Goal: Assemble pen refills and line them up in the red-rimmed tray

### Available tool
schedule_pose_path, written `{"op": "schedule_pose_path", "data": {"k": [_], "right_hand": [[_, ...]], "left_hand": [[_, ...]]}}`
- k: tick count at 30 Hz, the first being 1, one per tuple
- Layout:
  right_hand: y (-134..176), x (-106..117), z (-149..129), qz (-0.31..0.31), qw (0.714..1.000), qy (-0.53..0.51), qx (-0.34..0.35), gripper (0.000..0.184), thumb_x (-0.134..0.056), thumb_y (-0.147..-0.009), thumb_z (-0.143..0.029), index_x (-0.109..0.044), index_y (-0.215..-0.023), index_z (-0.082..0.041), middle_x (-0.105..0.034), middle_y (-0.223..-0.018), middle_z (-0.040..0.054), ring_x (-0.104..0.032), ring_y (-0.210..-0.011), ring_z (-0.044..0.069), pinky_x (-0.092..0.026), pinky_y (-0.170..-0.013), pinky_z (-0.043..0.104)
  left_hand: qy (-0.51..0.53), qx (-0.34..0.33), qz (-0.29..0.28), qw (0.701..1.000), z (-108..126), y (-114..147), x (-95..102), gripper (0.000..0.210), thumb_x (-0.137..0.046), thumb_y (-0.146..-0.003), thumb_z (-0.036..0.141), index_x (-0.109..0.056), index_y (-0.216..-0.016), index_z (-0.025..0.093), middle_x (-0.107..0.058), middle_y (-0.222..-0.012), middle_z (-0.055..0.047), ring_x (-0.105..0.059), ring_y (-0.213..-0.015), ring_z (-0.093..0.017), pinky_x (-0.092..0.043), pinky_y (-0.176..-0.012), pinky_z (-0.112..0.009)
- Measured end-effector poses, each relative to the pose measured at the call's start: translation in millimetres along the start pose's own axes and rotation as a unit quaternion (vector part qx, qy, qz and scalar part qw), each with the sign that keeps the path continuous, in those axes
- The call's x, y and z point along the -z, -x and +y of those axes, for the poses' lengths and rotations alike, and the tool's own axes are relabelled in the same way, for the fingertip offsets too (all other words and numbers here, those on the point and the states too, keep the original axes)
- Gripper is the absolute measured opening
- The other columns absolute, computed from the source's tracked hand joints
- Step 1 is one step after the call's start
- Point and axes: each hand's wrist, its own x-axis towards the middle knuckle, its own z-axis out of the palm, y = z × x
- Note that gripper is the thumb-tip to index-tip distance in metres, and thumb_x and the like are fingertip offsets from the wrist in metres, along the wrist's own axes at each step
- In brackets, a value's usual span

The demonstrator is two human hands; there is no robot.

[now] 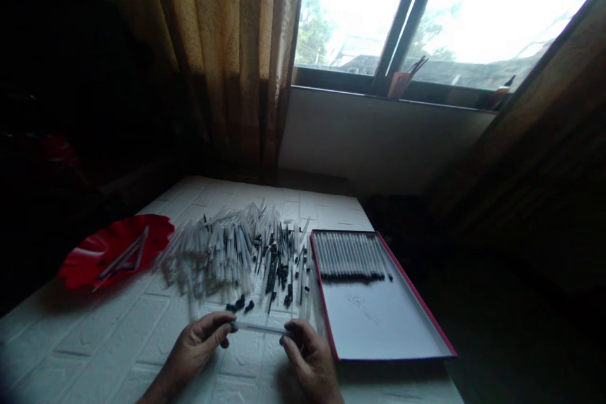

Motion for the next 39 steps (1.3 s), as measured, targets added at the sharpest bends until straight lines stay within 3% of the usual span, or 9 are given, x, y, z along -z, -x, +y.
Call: {"op": "schedule_pose_path", "data": {"k": [3,7,12,16,19,23,28,35,39], "right_hand": [[-1,0,-3,-0.008,1.000,-0.008,-0.009,0.044,-0.064,-0.078,-0.062,-0.067,-0.082,-0.018,-0.068,-0.068,0.0046,-0.064,-0.063,0.019,-0.051,-0.059,0.026],[-2,2,-8,-0.026,0.999,0.009,-0.019,0.042,-0.060,-0.083,-0.059,-0.066,-0.075,-0.018,-0.063,-0.058,0.0020,-0.053,-0.049,0.013,-0.042,-0.048,0.022],[-2,2,-9,-0.034,0.999,0.024,-0.019,0.048,-0.057,-0.085,-0.057,-0.060,-0.058,-0.017,-0.054,-0.051,-0.0009,-0.047,-0.048,0.011,-0.037,-0.048,0.021],[-5,5,-6,-0.025,0.995,-0.056,-0.080,0.042,-0.064,-0.079,-0.059,-0.065,-0.071,-0.017,-0.062,-0.057,0.0006,-0.047,-0.046,0.011,-0.037,-0.045,0.021],[-9,11,-4,-0.029,0.988,-0.112,-0.107,0.043,-0.070,-0.074,-0.059,-0.068,-0.083,-0.017,-0.067,-0.062,0.0036,-0.053,-0.050,0.013,-0.043,-0.049,0.023],[-13,15,-4,-0.028,0.980,-0.160,-0.118,0.039,-0.077,-0.070,-0.054,-0.071,-0.088,-0.019,-0.069,-0.066,0.0034,-0.055,-0.052,0.013,-0.045,-0.053,0.024],[-7,-2,-1,-0.040,0.973,-0.187,-0.127,0.042,-0.080,-0.064,-0.054,-0.075,-0.086,-0.020,-0.067,-0.063,0.0025,-0.053,-0.050,0.012,-0.044,-0.049,0.022],[4,-39,-14,-0.050,0.994,-0.091,-0.033,0.044,-0.064,-0.077,-0.062,-0.073,-0.086,-0.020,-0.068,-0.074,0.0046,-0.061,-0.062,0.017,-0.050,-0.059,0.026],[0,-46,-19,-0.044,0.999,-0.012,0.029,0.045,-0.047,-0.089,-0.062,-0.068,-0.088,-0.022,-0.071,-0.081,0.0064,-0.067,-0.073,0.021,-0.052,-0.063,0.026]], "left_hand": [[0.002,-0.001,-0.003,1.000,3,0,-0.2,0.048,-0.075,-0.061,0.061,-0.076,-0.082,0.017,-0.073,-0.069,-0.004,-0.060,-0.055,-0.015,-0.050,-0.056,-0.025],[0.000,-0.007,-0.007,1.000,2,0,0.5,0.049,-0.073,-0.062,0.062,-0.077,-0.082,0.018,-0.073,-0.069,-0.004,-0.061,-0.056,-0.015,-0.050,-0.055,-0.025],[-0.008,-0.014,-0.018,1.000,2,0,1.6,0.045,-0.073,-0.065,0.059,-0.077,-0.081,0.017,-0.073,-0.069,-0.005,-0.062,-0.056,-0.015,-0.050,-0.056,-0.025],[-0.032,-0.024,-0.028,0.999,3,4,1.2,0.032,-0.073,-0.068,0.047,-0.077,-0.082,0.018,-0.074,-0.070,-0.004,-0.063,-0.058,-0.016,-0.051,-0.056,-0.024],[-0.114,-0.057,-0.051,0.990,5,8,-0.3,0.019,-0.068,-0.074,0.033,-0.076,-0.084,0.020,-0.076,-0.077,-0.004,-0.068,-0.070,-0.019,-0.052,-0.066,-0.024],[-0.219,-0.094,-0.078,0.968,7,11,-2.6,0.017,-0.061,-0.079,0.025,-0.075,-0.089,0.024,-0.077,-0.086,-0.003,-0.071,-0.082,-0.020,-0.052,-0.074,-0.023],[-0.319,-0.137,-0.083,0.934,8,13,-5.3,0.017,-0.058,-0.080,0.021,-0.072,-0.090,0.023,-0.076,-0.083,-0.001,-0.070,-0.076,-0.019,-0.051,-0.071,-0.024],[-0.379,-0.168,-0.087,0.906,16,18,-9.5,0.019,-0.060,-0.076,0.014,-0.071,-0.088,0.023,-0.076,-0.085,-0.001,-0.070,-0.078,-0.018,-0.051,-0.072,-0.024],[-0.389,-0.186,-0.078,0.899,14,19,-10.4,0.016,-0.060,-0.077,0.014,-0.071,-0.086,0.023,-0.076,-0.082,0.000,-0.070,-0.076,-0.018,-0.051,-0.069,-0.023]]}}
